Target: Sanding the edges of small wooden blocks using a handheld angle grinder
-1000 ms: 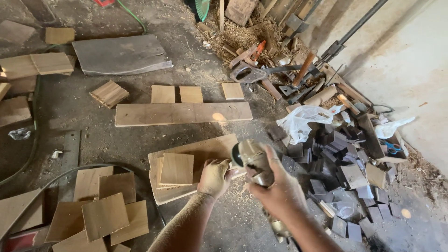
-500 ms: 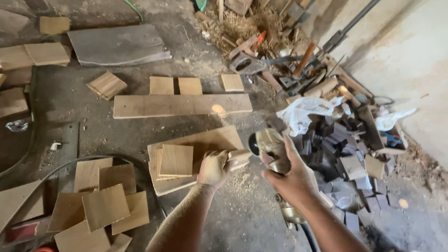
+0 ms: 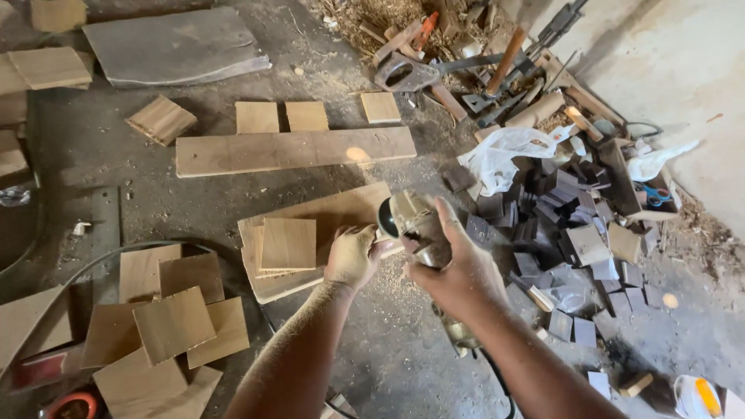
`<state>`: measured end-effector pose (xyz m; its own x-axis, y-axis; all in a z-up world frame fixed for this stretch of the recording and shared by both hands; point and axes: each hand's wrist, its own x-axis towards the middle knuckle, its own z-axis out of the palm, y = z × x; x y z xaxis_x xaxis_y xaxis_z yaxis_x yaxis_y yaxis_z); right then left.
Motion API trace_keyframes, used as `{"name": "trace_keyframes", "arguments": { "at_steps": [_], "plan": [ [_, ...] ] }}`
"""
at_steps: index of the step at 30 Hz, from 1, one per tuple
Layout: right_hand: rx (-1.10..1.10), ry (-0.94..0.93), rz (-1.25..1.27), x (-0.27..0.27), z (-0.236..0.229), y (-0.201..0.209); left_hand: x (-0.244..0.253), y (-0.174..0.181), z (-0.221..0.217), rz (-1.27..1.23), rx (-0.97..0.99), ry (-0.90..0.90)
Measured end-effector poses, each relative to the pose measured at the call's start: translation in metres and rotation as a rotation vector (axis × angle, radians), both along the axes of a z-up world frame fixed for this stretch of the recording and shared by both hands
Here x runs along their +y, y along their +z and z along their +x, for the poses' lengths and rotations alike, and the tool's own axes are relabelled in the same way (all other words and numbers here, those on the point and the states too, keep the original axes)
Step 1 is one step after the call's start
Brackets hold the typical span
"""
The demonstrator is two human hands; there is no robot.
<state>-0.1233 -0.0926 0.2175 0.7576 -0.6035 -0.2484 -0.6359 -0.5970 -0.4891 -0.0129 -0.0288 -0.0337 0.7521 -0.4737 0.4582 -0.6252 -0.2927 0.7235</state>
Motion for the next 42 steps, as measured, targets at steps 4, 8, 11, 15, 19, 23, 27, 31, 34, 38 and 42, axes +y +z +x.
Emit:
{"name": "trace_keyframes", "arguments": {
  "at_steps": [4,8,11,15,19,23,27,31,34,38,42],
  "plan": [
    [-0.070,0.003,-0.010,-0.023,-0.005,0.000,-0.003,0.001,0.000,-0.020,0.032,-0.011],
    [0.000,-0.104,-0.033,-0.045,-0.008,0.007,-0.005,0.003,0.002,-0.023,0.037,-0.006],
    [0.002,-0.177,-0.055,-0.054,-0.016,0.000,-0.007,-0.005,0.000,-0.011,0.047,0.015],
    [-0.088,-0.253,0.054,-0.037,-0.024,0.016,-0.002,0.014,-0.004,-0.031,0.163,0.008],
    [-0.116,-0.285,0.019,-0.044,-0.034,0.000,-0.001,0.063,-0.006,0.074,0.220,-0.042],
    [-0.131,-0.286,-0.009,-0.047,-0.040,-0.017,-0.029,0.050,0.003,0.252,-0.066,0.012],
    [-0.172,-0.303,0.015,-0.039,-0.038,-0.016,-0.035,0.057,0.009,0.383,0.037,-0.061],
    [-0.262,-0.305,0.057,-0.034,-0.033,-0.011,-0.033,0.028,0.005,0.164,0.211,-0.015],
    [-0.266,-0.289,0.095,-0.031,-0.026,-0.002,-0.018,0.027,-0.008,0.016,0.266,0.025],
    [-0.239,-0.254,0.060,-0.036,-0.020,-0.015,-0.011,0.003,-0.004,-0.044,0.204,0.004],
    [-0.163,-0.204,0.035,-0.027,-0.006,-0.013,-0.011,-0.014,0.003,-0.019,0.202,0.036]
  ]
}}
